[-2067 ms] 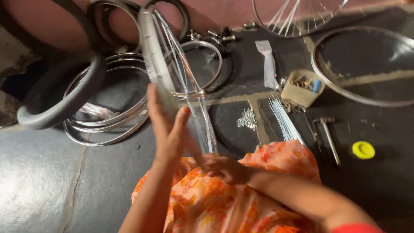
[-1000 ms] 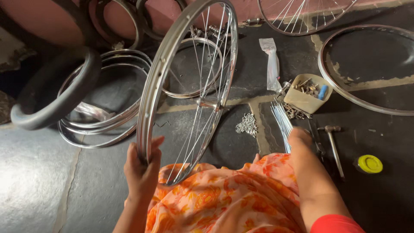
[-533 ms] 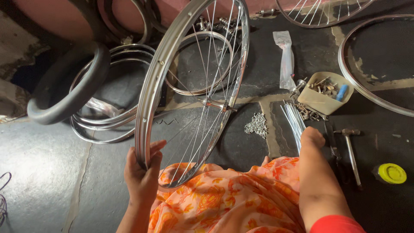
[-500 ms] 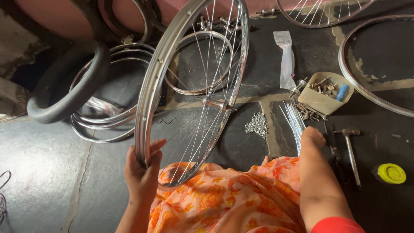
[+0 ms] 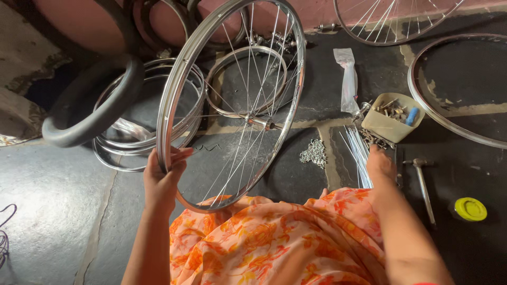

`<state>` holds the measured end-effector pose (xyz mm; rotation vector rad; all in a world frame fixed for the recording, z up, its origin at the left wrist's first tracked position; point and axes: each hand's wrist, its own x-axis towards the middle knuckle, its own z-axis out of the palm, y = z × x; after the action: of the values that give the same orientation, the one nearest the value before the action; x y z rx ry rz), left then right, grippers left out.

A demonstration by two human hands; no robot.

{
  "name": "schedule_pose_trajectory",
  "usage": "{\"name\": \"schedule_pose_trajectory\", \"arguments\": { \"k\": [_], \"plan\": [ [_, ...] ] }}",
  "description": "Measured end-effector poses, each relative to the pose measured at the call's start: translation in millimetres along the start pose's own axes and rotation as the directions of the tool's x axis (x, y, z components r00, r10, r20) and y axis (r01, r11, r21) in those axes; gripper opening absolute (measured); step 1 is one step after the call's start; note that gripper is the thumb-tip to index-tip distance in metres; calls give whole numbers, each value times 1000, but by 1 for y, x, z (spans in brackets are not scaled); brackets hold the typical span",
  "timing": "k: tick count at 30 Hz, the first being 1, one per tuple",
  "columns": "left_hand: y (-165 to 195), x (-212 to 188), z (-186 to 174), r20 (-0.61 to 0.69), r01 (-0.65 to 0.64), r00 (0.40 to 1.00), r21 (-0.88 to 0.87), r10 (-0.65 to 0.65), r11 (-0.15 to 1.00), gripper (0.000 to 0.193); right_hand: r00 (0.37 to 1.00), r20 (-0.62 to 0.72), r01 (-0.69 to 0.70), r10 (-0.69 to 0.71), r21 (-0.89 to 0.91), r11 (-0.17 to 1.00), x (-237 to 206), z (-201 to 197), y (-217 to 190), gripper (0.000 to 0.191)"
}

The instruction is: The person sits on the floor and laces a bicycle wheel by inserting metal spokes through the rim and hub. They repeatedly pick up spokes, thread them through the rim holes, and secure them into the hub, rotating the wheel as needed.

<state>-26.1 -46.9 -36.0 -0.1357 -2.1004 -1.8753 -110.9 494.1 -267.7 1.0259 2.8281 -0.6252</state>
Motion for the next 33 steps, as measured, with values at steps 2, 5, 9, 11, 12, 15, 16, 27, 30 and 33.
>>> {"name": "schedule_pose_trajectory", "arguments": {
  "k": [2,5,9,11,12,15,16,27,30,33],
  "plan": [
    [-2,3,-3,10,7,1000,-36,-7,999,30,998,18,51,-52,31,998,-6,-7,12,42],
    [-7,4,-2,3,-4,1000,-46,4,999,31,959,-61,276,-278,-46,960,-19,-13,40,30],
    [-9,6,-2,6,-17,1000,-46,17,999,30,917,-223,365,-330,135,921,-32,-15,67,27],
    [-8,8,-5,6,-6,1000,-30,7,1000,29,820,-407,504,-403,180,845,-37,-20,84,23],
    [-7,10,-7,7,-1,1000,-37,1,999,31,718,-535,609,-446,170,775,-37,-25,93,21],
    [-7,13,-13,5,25,1000,-55,-25,998,37,842,-490,511,-225,591,625,-40,-35,128,18],
    [-7,13,-15,0,34,999,-58,-34,998,39,865,-470,484,-176,689,540,-41,-37,139,14],
    [-3,13,-9,-14,18,1000,-81,-20,997,39,914,-403,404,32,915,1,-77,-53,171,11],
    [-2,12,-9,-24,36,999,-74,-38,997,39,829,-559,557,-18,828,-61,-103,-79,154,12],
    [-4,13,-8,-34,31,999,-84,-34,996,39,804,-576,581,-148,814,-19,-125,-81,122,9]
  ]
}}
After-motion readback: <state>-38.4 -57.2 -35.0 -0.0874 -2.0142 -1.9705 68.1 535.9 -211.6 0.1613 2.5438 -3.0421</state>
